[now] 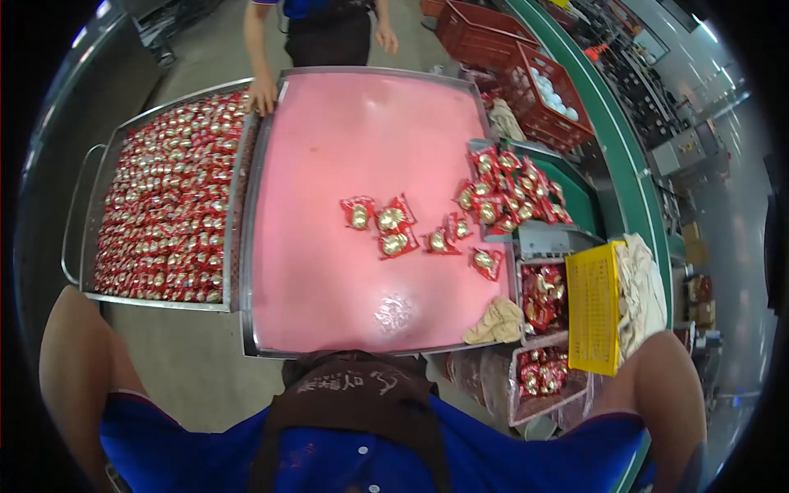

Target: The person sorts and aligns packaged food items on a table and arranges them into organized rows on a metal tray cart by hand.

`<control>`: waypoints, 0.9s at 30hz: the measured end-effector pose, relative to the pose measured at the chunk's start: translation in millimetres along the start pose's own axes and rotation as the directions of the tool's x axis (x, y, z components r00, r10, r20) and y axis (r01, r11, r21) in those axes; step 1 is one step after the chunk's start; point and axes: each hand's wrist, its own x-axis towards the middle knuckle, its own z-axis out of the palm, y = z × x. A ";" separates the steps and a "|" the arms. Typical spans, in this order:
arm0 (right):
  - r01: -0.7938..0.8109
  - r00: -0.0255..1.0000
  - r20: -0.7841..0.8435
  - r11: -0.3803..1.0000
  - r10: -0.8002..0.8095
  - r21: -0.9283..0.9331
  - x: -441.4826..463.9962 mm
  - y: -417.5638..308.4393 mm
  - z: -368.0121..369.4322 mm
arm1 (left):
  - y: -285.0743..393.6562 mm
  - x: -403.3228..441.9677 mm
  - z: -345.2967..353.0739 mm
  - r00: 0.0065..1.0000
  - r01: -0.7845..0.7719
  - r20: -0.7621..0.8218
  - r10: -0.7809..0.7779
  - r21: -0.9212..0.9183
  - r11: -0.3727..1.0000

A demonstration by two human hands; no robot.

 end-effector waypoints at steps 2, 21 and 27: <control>-0.020 0.997 0.070 0.999 0.023 -0.045 -18.7 14.3 -20.3 | -15.0 1.9 -3.0 0.997 0.067 -0.026 -0.069 -0.093 0.993; -0.622 -0.347 0.436 0.144 0.831 -0.770 -544.8 132.0 235.5 | -98.8 84.9 -69.3 0.906 0.371 0.013 -0.422 -0.501 0.782; -0.598 0.008 0.549 0.443 0.836 -0.667 -528.7 35.3 261.1 | -101.4 91.4 -72.1 0.827 0.464 0.033 -0.562 -0.605 0.647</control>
